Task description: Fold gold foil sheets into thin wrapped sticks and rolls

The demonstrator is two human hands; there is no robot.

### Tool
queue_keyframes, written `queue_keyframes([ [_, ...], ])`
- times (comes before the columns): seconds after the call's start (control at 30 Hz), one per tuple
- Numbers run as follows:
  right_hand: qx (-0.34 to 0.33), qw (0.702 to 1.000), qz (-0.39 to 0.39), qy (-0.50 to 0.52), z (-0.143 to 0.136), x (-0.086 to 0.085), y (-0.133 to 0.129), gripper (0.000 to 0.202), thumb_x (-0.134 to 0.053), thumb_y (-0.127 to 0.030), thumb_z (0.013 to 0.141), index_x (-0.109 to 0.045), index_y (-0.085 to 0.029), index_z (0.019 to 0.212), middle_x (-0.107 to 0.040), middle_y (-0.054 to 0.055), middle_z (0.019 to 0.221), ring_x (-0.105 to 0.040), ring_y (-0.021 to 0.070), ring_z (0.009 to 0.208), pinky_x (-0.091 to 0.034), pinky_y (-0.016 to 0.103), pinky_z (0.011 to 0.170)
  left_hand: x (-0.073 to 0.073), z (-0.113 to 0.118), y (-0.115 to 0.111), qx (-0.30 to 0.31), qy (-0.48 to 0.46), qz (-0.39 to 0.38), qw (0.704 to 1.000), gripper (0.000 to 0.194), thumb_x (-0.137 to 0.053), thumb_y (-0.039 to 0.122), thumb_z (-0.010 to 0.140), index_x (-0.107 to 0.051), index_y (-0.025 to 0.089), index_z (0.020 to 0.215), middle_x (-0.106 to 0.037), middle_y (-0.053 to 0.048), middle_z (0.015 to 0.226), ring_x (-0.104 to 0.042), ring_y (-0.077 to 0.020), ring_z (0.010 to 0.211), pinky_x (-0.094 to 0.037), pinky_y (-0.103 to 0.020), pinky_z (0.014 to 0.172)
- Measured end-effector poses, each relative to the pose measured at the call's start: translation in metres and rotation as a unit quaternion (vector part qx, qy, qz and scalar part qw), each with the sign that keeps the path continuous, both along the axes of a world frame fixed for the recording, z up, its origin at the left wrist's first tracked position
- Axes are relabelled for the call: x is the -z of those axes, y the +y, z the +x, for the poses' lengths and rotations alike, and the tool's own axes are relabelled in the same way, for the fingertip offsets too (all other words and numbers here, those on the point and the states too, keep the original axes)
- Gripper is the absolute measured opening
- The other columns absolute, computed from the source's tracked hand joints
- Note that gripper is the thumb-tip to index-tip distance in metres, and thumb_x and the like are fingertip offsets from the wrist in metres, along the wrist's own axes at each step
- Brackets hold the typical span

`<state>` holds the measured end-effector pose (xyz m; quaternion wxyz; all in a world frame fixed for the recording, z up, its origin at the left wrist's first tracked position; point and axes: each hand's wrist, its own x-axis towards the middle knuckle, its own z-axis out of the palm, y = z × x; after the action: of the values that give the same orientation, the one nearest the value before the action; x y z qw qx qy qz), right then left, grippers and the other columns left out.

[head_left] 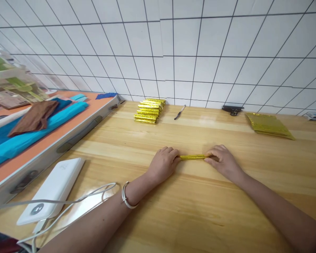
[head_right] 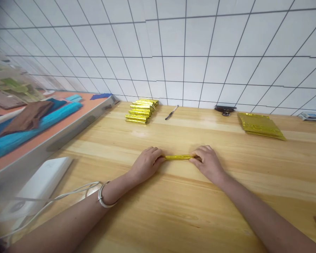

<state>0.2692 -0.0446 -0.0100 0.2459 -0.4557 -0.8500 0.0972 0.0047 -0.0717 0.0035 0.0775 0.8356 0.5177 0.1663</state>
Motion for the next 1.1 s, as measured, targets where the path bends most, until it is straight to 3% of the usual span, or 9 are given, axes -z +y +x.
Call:
queue_keyframes([
  [0.2,-0.035,0.998,0.024,-0.045,0.001,-0.005,-0.010,0.015,-0.050,-0.030,0.087,-0.062,-0.022,0.091,-0.063,0.005,0.087,-0.054,0.0202,0.086,-0.043,0.035,0.075,-0.005,-0.009,-0.003,0.049,0.008,-0.015,0.999,0.016,-0.045,0.026,0.089,-0.060,0.021,0.089,-0.056,-0.005,0.087,-0.050,-0.0179,0.087,-0.041,-0.029,0.075],
  [0.4,-0.047,0.988,0.092,-0.111,0.001,-0.001,-0.018,0.022,-0.041,-0.022,0.090,-0.063,-0.022,0.090,-0.063,0.007,0.095,-0.055,0.0214,0.095,-0.047,0.037,0.081,-0.009,-0.013,-0.005,0.077,0.000,-0.016,0.997,0.018,-0.044,0.020,0.088,-0.063,0.021,0.087,-0.055,-0.005,0.086,-0.051,-0.0167,0.084,-0.042,-0.028,0.074],
  [0.63,-0.037,0.974,0.156,-0.158,0.002,0.004,-0.023,0.024,-0.039,-0.015,0.090,-0.063,-0.020,0.088,-0.063,0.008,0.101,-0.055,0.0202,0.100,-0.047,0.033,0.086,-0.001,-0.017,-0.006,0.077,-0.039,-0.008,0.996,0.017,-0.048,0.022,0.088,-0.064,0.022,0.092,-0.058,-0.005,0.089,-0.053,-0.0165,0.085,-0.043,-0.028,0.078],
  [0.83,-0.013,0.990,0.088,-0.106,0.002,0.001,-0.021,0.020,-0.041,-0.025,0.090,-0.061,-0.022,0.092,-0.062,0.006,0.103,-0.056,0.0195,0.095,-0.048,0.033,0.080,0.001,-0.017,-0.007,0.044,-0.081,-0.014,0.996,0.012,-0.053,0.022,0.084,-0.065,0.020,0.082,-0.059,-0.004,0.086,-0.054,-0.0158,0.082,-0.044,-0.027,0.075],
  [0.97,-0.028,0.997,0.005,-0.068,-0.001,-0.009,-0.012,0.017,-0.044,-0.028,0.088,-0.060,-0.021,0.085,-0.062,0.005,0.088,-0.055,0.0195,0.085,-0.045,0.034,0.074,0.001,-0.014,-0.005,0.027,-0.095,-0.018,0.995,0.013,-0.053,0.024,0.085,-0.060,0.018,0.076,-0.057,-0.004,0.081,-0.053,-0.0160,0.081,-0.043,-0.027,0.074],
  [1.1,-0.030,0.997,-0.021,-0.061,-0.006,-0.017,-0.007,0.017,-0.045,-0.027,0.087,-0.058,-0.020,0.078,-0.060,0.004,0.079,-0.052,0.0190,0.078,-0.040,0.032,0.071,0.003,-0.010,-0.003,-0.005,-0.066,-0.001,0.998,0.018,-0.048,0.027,0.087,-0.058,0.017,0.076,-0.055,-0.004,0.078,-0.052,-0.0166,0.080,-0.042,-0.028,0.073],
])
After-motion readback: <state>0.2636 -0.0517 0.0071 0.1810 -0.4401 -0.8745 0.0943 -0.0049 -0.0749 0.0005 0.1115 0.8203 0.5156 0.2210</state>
